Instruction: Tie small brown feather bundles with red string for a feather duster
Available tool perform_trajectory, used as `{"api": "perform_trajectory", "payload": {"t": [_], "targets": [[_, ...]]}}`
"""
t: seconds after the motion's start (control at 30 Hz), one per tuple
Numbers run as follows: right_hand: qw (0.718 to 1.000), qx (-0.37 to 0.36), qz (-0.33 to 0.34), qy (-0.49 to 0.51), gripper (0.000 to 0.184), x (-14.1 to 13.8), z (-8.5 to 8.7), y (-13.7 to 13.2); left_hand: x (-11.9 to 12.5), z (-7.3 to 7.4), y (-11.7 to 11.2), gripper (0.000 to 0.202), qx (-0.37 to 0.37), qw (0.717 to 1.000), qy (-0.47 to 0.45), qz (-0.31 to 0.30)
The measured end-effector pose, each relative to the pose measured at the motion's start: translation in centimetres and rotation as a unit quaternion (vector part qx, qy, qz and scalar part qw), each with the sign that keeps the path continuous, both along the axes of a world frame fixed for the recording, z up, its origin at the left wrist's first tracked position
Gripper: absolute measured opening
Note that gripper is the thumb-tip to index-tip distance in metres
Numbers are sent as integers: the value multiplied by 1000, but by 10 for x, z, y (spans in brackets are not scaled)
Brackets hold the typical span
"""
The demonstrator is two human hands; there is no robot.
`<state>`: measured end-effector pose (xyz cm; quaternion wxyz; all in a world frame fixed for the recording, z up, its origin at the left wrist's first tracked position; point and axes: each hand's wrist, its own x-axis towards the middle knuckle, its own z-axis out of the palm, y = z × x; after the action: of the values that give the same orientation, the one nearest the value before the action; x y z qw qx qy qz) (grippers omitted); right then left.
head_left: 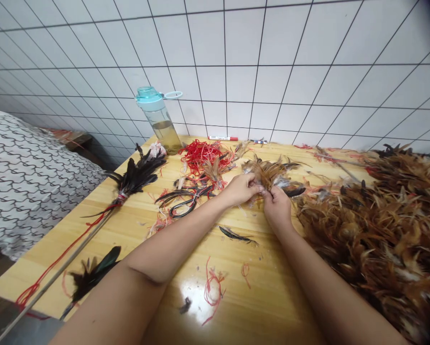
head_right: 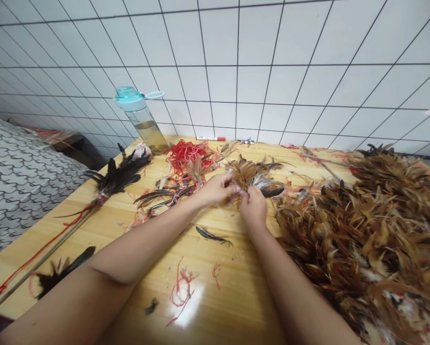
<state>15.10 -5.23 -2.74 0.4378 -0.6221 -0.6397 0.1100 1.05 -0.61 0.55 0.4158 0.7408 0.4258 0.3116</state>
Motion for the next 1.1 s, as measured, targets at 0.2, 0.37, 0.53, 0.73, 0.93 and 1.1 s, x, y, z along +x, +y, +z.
{"api": "perform_trajectory", "payload": {"t": [0.2, 0.37, 0.53, 0.73, 0.93, 1.1], "targets": [[996, 12, -26, -84, 21, -2, 1, -5, 0, -2, 0, 6, -45, 999, -11, 9], [997, -3, -32, -69, 23, -1, 1, -4, 0, 0, -1, 5, -3, 1000, 27, 12], [1000, -10, -1, -6, 28, 2, -1, 1, 0, -1, -1, 13, -55, 998, -29, -3], [995, -46, 40, 77, 23, 3, -3, 6, 1, 2, 0, 22, -148, 976, -158, -18], [990, -78, 72, 94, 24, 3, -2, 7, 1, -3, 0, 33, -215, 950, -223, -37], [989, -102, 80, 68, 26, 5, -6, 8, -1, -8, 6, 33, -197, 956, -205, -78]]}}
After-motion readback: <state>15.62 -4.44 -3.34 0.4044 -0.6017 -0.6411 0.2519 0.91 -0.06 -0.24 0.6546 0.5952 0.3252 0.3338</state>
